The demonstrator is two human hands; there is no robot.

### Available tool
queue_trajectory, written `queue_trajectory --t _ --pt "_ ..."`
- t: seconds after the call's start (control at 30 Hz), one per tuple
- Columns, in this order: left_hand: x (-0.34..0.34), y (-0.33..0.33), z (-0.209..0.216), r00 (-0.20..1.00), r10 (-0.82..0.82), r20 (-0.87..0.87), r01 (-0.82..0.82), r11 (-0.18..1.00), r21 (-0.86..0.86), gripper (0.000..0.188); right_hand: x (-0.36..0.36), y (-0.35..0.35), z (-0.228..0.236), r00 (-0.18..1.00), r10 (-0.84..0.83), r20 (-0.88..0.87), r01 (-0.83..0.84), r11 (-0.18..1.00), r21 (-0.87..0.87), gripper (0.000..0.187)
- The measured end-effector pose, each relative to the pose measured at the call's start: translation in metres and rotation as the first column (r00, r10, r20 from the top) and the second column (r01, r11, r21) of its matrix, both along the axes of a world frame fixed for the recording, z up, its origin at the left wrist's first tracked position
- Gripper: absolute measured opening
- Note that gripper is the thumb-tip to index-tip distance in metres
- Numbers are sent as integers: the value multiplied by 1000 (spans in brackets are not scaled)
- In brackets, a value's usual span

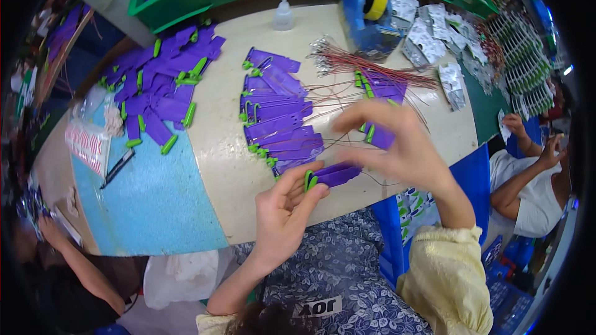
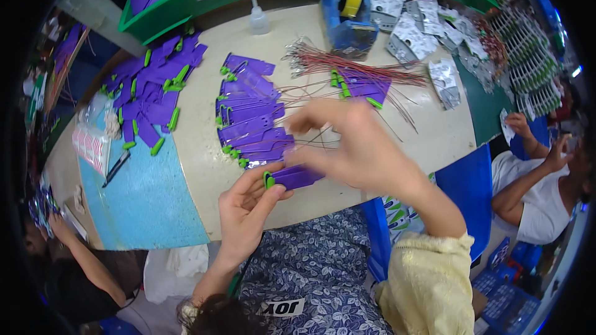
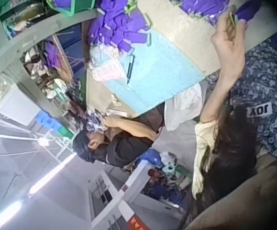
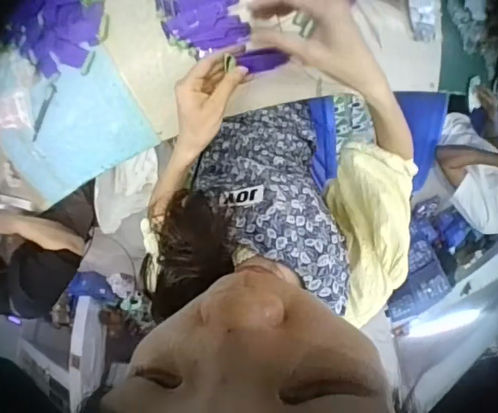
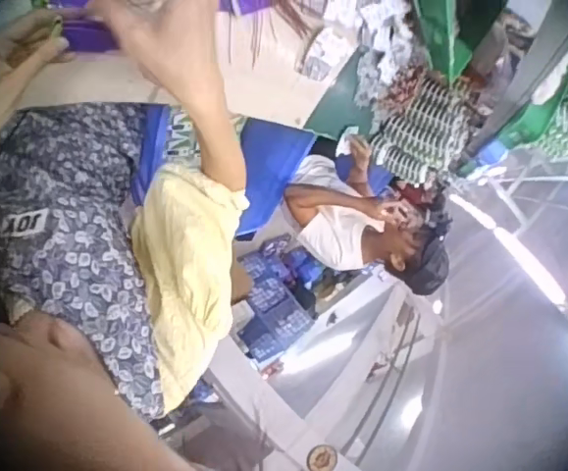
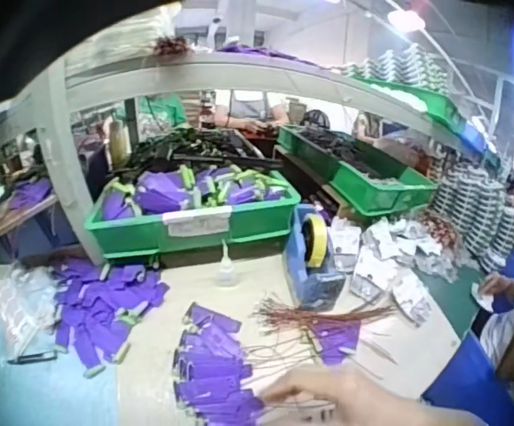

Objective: The person assembles small purple plastic components with green cylindrical pieces and red wires. They apply glue to the purple parts, insert the wires, and use a hammer to secure the green pieces into place. The person works at a table with piles of parts and tools, stacking the finished units as they complete them.

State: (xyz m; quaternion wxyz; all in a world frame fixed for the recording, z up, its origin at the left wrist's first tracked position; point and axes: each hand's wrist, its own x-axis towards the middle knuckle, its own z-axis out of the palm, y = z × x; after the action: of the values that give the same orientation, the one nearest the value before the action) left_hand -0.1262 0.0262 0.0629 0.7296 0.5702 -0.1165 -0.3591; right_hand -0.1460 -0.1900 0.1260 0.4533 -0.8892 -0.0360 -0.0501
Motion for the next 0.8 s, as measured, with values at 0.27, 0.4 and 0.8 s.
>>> queue_trajectory --t 0.27,0.4,0.8 --pt "5 -5 4 981 -85 176 74 995 68 36 -19 19 -22 986 8 -164 38 960 277 19" --pt "4 -5 2 968 -85 237 74 996 51 37 -19 18 -21 991 43 -126 -14 975 224 15" --pt "-4 -11 -13 964 91 252 -94 996 2 27 -28 39 -30 972 -171 -161 180 983 43 28"
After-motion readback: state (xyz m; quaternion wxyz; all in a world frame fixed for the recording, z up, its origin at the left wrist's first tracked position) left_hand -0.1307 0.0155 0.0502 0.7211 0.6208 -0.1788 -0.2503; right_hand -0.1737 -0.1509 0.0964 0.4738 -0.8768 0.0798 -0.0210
